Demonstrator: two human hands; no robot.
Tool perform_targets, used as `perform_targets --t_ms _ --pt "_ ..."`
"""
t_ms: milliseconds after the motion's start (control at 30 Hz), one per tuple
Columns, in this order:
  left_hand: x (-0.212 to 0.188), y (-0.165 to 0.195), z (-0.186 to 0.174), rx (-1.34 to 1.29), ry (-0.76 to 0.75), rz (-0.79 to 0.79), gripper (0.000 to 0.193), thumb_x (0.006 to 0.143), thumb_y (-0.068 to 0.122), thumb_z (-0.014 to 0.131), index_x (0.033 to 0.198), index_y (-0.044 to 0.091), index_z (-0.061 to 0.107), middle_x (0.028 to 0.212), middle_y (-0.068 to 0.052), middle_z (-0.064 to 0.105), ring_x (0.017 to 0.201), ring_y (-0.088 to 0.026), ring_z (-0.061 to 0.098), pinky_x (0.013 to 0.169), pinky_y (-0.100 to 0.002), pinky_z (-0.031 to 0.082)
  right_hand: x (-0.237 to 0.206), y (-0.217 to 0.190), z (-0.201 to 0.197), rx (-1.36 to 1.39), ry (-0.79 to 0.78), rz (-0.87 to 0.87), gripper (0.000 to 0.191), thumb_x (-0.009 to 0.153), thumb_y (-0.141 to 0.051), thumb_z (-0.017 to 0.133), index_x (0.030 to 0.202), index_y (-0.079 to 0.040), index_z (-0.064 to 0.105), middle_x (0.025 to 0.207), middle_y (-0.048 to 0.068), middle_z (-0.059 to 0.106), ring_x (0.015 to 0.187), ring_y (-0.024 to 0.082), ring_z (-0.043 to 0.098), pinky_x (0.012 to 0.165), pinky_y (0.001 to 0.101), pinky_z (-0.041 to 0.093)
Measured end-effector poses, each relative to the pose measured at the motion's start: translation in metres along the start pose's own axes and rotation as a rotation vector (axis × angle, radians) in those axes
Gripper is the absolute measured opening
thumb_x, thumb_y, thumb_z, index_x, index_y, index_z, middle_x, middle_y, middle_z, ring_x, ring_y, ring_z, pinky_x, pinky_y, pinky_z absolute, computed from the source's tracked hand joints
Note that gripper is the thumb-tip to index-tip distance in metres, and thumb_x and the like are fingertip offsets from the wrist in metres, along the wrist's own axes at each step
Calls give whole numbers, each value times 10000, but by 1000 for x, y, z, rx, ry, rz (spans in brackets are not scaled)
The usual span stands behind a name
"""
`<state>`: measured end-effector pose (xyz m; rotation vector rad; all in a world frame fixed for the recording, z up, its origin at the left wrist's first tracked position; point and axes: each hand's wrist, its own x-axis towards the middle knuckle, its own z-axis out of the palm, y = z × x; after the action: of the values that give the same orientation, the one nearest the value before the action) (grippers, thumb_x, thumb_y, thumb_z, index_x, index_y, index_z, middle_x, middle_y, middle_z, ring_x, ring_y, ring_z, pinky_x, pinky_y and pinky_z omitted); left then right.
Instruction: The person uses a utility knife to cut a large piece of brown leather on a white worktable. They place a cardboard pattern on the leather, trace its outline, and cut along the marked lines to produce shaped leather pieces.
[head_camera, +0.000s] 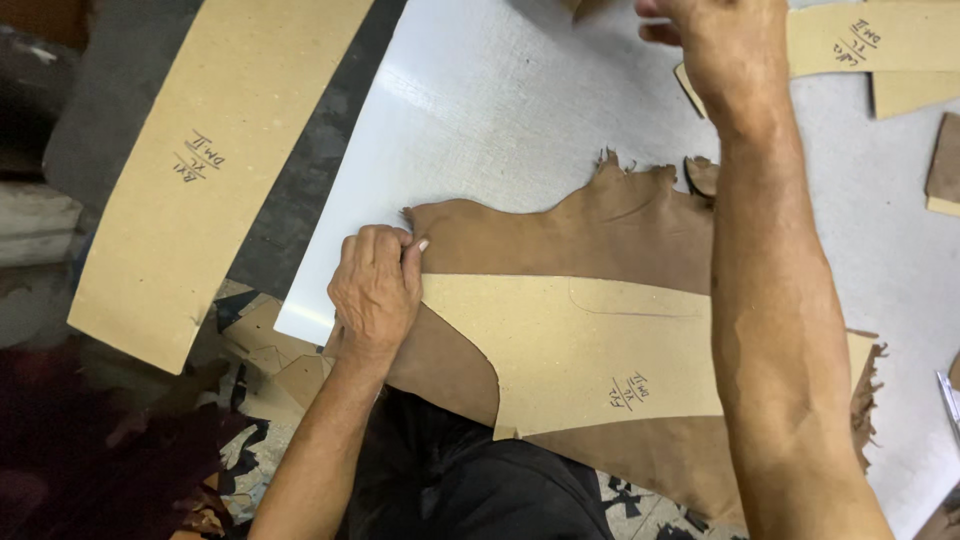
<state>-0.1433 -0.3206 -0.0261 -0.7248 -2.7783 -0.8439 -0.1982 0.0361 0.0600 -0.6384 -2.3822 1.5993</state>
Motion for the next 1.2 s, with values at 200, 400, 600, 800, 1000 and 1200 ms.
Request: perform_targets --t_ms 200,400,600,800,1000,1200 --pt "-11 -9 5 -53 13 84 226 908 141 795 936 57 588 884 -79 669 785 -257 597 706 -412 507 -104 59 -15 -811 -124 -20 514 799 -164 837 1239 33 659 1089 240 679 914 376 678 822 484 540" --pt "3 -10 -6 -205 -8 88 242 984 99 732 1076 26 520 755 -99 643 608 -233 635 524 -363 504 -138 95 -1 -594 238 -187 143 1003 -81 760 995 13 652 984 178 678 908 310 654 817 419 521" --pt "69 -15 -10 -48 7 288 200 1010 78 736 1021 12 548 733 -116 657 515 -214 614 429 -364 480 -114 73 -25 -463 446 -292 141 1039 -13 751 993 19 621 997 155 646 884 280 644 814 384 535" --pt "135 -17 17 132 -117 267 223 979 210 741 1051 58 593 914 -150 682 772 -338 693 596 -477 546 -94 67 -24 -415 273 -242 252 1000 0 738 1227 48 640 1223 208 651 1018 278 689 878 358 579" --pt "110 -29 -27 7 -189 183 314 940 178 737 1215 47 657 1063 -161 727 923 -355 715 765 -471 572 -228 119 -80 -534 293 -193 231 1077 36 716 1301 33 661 1338 201 671 1155 285 690 999 336 587" --pt "14 -64 -85 116 -353 -163 252 964 197 769 1164 50 719 927 -147 748 792 -274 720 719 -427 571 -457 209 -181 -1068 494 47 209 1012 23 681 1212 33 622 1231 186 639 1113 322 619 1008 389 529"
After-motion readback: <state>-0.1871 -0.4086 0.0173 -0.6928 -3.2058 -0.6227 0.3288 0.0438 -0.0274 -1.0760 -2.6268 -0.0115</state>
